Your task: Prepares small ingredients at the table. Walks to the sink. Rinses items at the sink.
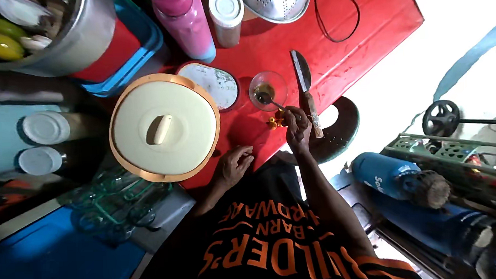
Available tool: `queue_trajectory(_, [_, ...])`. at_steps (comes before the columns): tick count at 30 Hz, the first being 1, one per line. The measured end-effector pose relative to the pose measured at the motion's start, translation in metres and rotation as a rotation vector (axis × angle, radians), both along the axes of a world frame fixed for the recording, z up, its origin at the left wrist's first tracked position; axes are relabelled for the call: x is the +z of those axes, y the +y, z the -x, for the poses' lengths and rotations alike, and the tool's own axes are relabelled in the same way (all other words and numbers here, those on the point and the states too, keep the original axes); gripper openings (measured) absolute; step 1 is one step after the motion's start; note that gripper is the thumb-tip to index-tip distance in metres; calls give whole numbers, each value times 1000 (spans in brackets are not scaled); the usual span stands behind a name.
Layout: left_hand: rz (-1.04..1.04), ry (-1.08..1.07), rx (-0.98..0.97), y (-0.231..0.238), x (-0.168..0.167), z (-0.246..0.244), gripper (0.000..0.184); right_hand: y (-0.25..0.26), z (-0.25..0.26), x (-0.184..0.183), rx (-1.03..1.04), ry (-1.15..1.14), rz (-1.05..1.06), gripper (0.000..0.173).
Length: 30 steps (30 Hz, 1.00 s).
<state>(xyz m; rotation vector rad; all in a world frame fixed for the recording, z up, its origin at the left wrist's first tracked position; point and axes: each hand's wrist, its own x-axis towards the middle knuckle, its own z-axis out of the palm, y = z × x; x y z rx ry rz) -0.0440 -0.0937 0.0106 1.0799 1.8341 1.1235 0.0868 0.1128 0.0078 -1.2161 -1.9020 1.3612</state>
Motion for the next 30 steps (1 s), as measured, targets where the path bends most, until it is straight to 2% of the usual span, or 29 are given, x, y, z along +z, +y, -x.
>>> queue_trajectory(17, [50, -13, -26, 0, -6, 0, 29, -8, -3, -6, 59, 57, -60, 27])
queue_trajectory(30, [111, -22, -70, -4, -12, -2, 31, -9, 5, -16, -223, 348, 472, 28])
